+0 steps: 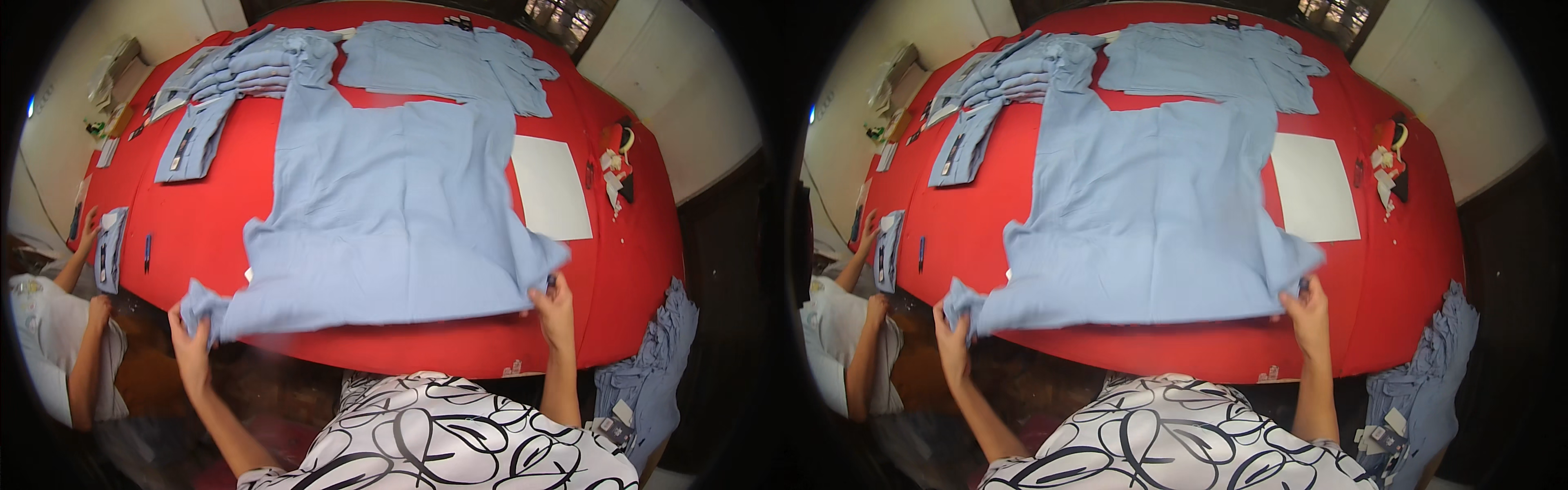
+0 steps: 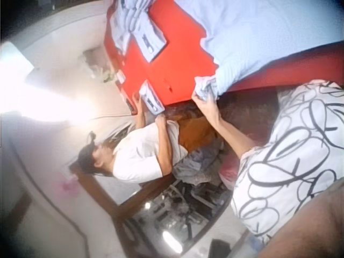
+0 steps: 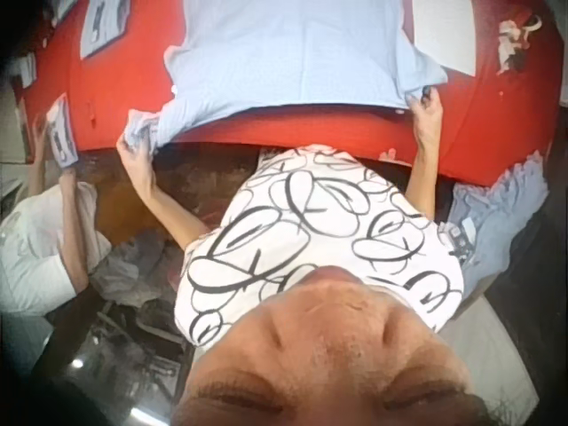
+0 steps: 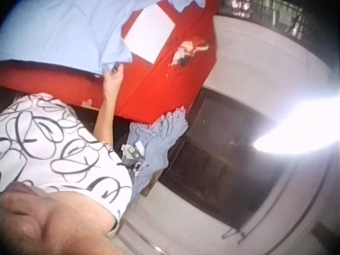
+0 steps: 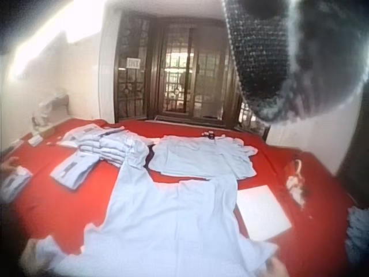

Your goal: The person folds shirts by placing them on a cardboard template, folding the sleeves and bottom over the template, and then removing the cardboard before stacking the folded shirts on a table.

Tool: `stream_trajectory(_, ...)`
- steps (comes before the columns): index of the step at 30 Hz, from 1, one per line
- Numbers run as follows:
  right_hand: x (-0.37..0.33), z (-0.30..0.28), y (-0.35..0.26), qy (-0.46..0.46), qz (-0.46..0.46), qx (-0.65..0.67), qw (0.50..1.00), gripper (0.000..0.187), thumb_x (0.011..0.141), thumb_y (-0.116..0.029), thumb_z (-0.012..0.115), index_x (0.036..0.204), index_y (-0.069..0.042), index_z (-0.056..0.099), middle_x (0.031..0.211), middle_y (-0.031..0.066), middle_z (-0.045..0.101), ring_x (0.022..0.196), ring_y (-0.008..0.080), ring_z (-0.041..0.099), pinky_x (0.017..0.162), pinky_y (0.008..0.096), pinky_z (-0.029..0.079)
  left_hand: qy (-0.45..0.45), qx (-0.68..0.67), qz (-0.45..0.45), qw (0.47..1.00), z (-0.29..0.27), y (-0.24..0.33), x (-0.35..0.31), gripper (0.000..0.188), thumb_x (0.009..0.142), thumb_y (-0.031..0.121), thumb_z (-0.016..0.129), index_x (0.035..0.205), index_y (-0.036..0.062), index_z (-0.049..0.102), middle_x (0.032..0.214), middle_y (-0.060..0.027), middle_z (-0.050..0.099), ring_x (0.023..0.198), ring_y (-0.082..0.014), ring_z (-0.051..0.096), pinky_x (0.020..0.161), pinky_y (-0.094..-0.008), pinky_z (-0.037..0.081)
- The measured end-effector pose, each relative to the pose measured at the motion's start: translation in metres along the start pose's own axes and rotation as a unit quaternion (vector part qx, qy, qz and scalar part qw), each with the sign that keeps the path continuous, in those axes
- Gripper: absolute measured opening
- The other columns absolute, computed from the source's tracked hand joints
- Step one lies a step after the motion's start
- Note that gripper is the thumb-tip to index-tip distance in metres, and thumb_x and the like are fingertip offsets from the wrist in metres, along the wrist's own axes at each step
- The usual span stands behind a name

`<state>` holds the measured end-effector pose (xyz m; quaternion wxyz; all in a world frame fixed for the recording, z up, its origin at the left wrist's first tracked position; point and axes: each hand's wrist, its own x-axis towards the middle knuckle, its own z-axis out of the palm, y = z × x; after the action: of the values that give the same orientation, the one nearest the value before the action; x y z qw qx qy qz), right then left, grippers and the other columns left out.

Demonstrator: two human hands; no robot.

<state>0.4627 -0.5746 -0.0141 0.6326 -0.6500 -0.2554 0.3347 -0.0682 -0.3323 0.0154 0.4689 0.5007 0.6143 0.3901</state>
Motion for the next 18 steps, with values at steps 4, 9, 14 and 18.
stream_trajectory(4, -0.039, -0.038, 0.0, 0.032, 0.105, -0.252, 0.962, 0.033, 0.086, -0.006, 0.069, 0.115, 0.003, 0.054, 0.101, 0.0189, 0.065, 0.078, 0.0267, 0.067, 0.066, 0.0378, 0.055, -0.03, 0.306, 0.015, 0.951, -0.016, 0.021, -0.028, 0.067, 0.082, 0.012, 0.074, 0.14, -0.0027, 0.045, 0.121, -0.0167, 0.06, 0.113, -0.026, 0.059, 0.1, -0.0365, 0.045)
stream_trajectory(9, 0.024, -0.012, -0.002, 0.15, -0.108, -0.448, 0.875, 0.025, 0.091, -0.01, 0.064, 0.113, 0.001, 0.06, 0.117, 0.0192, 0.064, 0.104, 0.0369, 0.062, 0.094, 0.0409, 0.048, 0.002, 0.328, 0.185, 0.926, 0.081, 0.018, 0.009, 0.043, 0.092, 0.01, 0.063, 0.134, -0.0004, 0.056, 0.138, -0.0179, 0.055, 0.131, -0.0328, 0.049, 0.11, -0.0409, 0.038)
stream_trajectory(14, 0.102, 0.035, 0.046, 0.159, -0.251, -0.548, 0.782, 0.03, 0.097, -0.015, 0.055, 0.124, -0.004, 0.06, 0.141, 0.0173, 0.05, 0.135, 0.0344, 0.041, 0.115, 0.0526, 0.028, 0.054, 0.438, 0.305, 0.844, 0.177, -0.049, 0.086, 0.047, 0.098, 0.027, 0.058, 0.14, 0.0073, 0.054, 0.15, -0.0143, 0.046, 0.143, -0.0298, 0.035, 0.119, -0.0513, 0.021)
stream_trajectory(18, 0.098, 0.028, 0.069, 0.161, -0.188, -0.599, 0.762, 0.033, 0.098, -0.015, 0.053, 0.129, -0.007, 0.058, 0.144, 0.0152, 0.048, 0.139, 0.0322, 0.038, 0.117, 0.0567, 0.021, 0.09, 0.448, 0.262, 0.85, 0.158, -0.052, 0.1, 0.046, 0.098, 0.032, 0.058, 0.136, 0.0072, 0.057, 0.146, -0.0146, 0.048, 0.139, -0.0296, 0.039, 0.115, -0.0505, 0.027)
